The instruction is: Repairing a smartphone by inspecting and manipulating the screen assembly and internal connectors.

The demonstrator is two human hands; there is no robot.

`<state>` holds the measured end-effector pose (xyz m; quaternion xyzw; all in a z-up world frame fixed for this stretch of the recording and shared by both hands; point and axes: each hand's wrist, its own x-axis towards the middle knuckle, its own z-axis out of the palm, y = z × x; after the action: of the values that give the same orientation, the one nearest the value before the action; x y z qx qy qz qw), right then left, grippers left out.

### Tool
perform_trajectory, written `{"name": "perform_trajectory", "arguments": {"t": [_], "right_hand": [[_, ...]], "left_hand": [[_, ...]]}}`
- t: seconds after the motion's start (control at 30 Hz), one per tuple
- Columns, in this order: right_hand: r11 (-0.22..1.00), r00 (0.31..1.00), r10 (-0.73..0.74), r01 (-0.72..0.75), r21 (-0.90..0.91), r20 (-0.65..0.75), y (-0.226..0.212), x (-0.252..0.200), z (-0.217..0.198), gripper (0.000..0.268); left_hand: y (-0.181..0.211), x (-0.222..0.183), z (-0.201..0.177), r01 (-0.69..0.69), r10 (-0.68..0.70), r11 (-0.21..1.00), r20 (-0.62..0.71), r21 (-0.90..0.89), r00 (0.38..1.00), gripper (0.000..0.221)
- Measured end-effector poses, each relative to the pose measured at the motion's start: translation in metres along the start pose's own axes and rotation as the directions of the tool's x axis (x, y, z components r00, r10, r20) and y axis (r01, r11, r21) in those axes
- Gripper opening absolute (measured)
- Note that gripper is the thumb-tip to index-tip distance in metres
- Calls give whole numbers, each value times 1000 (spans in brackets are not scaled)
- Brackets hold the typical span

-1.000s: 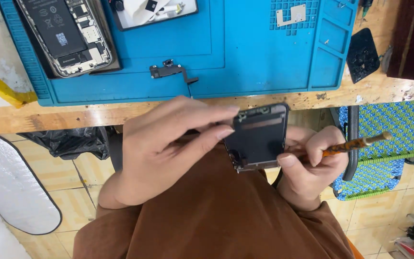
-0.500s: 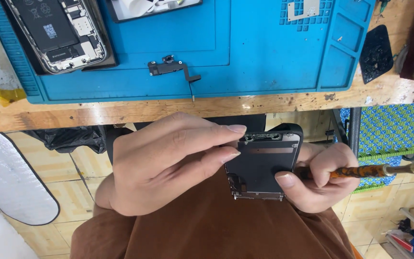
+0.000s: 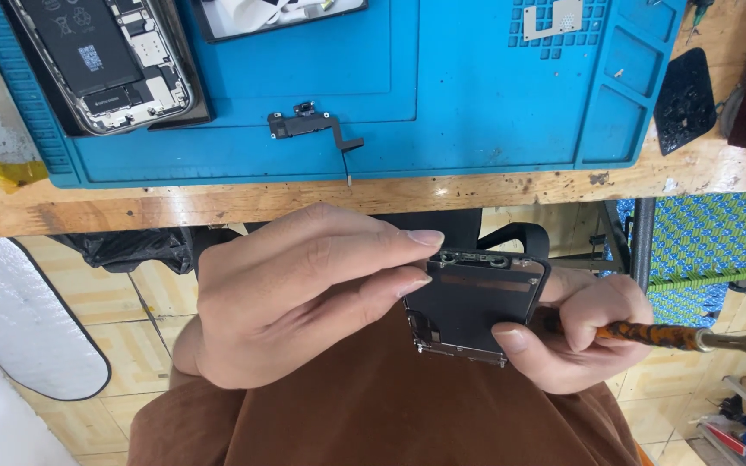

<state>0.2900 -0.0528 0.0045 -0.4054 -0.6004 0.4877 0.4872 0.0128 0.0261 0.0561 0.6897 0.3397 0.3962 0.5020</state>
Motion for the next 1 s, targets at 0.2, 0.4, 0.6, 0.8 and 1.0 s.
{"name": "perform_trajectory", "arguments": {"t": [0.2, 0.4, 0.6, 0.8, 1.0], "right_hand": [[979, 995, 13, -32, -204, -96, -12, 8, 14, 47], [1000, 999, 19, -19, -2, 41, -4, 8, 9, 44], [999, 1000, 22, -23, -38, -14, -7, 13, 16, 47], [996, 978, 82, -86, -16, -190, -3, 4, 29, 49], [985, 953, 173, -162, 62, -249, -2, 8, 36, 49]], "left_hand": [[-1, 10, 1, -151, 151, 958, 20, 243, 988, 24], [-3, 19, -3, -305, 288, 785, 118, 539, 950, 24], [-11, 19, 1, -321, 318, 789, 99, 523, 943, 23], [-18, 24, 1, -357, 334, 733, 151, 579, 930, 24], [-35, 38, 6, -467, 388, 465, 301, 753, 871, 18]]}}
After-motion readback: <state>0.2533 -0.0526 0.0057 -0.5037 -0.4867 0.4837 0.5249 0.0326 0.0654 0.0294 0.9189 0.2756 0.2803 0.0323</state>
